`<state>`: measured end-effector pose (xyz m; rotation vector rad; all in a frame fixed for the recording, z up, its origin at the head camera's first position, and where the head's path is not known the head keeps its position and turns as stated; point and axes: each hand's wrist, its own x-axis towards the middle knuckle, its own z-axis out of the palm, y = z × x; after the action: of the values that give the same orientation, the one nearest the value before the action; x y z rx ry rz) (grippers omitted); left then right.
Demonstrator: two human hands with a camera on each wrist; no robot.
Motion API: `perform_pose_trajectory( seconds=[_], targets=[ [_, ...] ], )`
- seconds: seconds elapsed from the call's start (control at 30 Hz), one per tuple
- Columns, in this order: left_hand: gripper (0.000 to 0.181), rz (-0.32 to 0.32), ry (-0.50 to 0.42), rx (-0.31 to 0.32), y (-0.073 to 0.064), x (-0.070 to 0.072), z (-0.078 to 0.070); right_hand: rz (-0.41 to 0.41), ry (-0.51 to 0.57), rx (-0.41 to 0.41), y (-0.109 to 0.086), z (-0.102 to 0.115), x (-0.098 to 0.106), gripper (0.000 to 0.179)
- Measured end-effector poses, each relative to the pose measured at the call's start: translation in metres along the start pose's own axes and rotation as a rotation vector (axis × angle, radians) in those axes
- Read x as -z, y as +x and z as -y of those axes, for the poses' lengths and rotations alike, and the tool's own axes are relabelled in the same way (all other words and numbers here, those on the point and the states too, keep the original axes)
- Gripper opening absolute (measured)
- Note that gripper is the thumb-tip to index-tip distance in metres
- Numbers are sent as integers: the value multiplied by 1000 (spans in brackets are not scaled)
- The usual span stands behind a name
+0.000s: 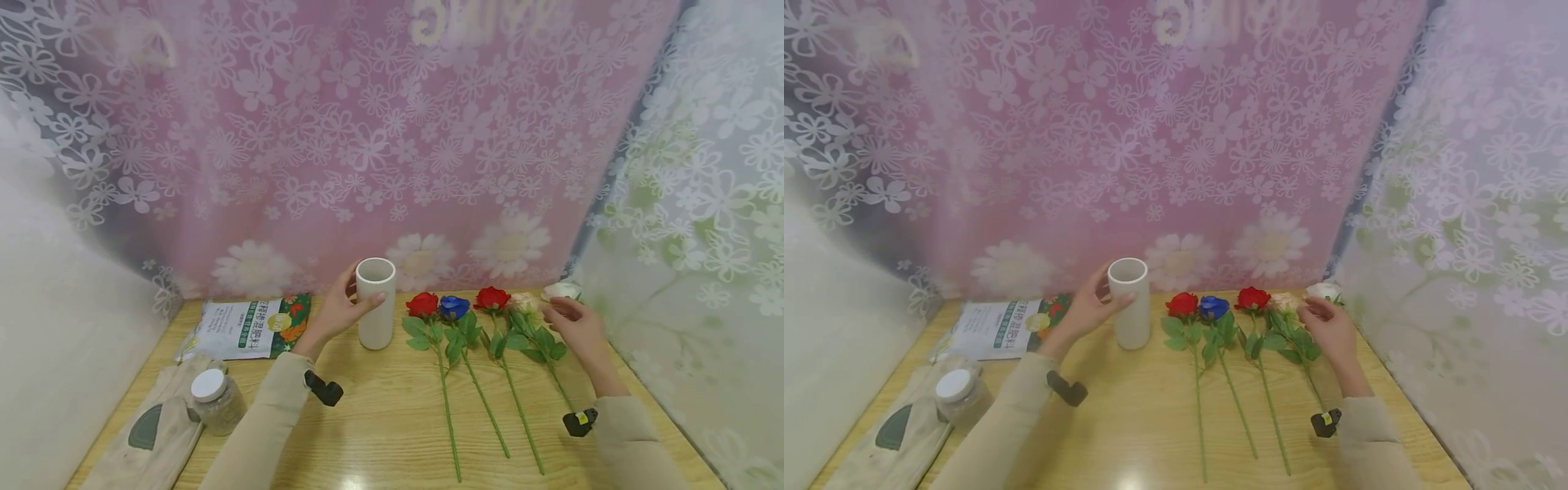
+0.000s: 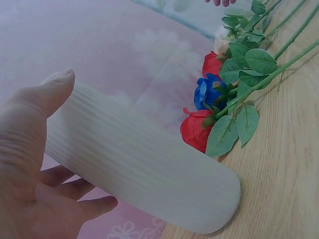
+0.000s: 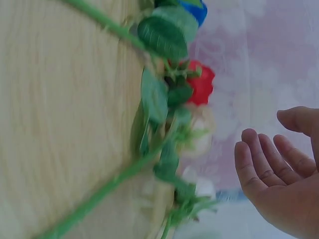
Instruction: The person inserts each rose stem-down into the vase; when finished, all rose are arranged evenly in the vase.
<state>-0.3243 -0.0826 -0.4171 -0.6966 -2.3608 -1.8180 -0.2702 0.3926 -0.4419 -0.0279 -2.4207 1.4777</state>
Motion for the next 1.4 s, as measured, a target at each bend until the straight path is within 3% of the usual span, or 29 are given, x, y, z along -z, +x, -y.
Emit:
perform_pose_trajectory(
  seconds=[0.33, 0.6, 0.93, 1.4],
  targets=[
    [74, -23, -15, -14, 0, -3, 0, -118, -38, -68, -18, -34, 36, 43],
    [75, -33, 3, -3, 0, -2, 1, -88, -133, -111, -33, -58, 58, 55],
    [74, -23, 6, -2, -1, -2, 0, -36, -182, -226, -41, -73, 62, 66],
    [73, -19, -5, -9, 0, -1, 5, 6, -316, -258, -41, -82, 63, 62]
  ],
)
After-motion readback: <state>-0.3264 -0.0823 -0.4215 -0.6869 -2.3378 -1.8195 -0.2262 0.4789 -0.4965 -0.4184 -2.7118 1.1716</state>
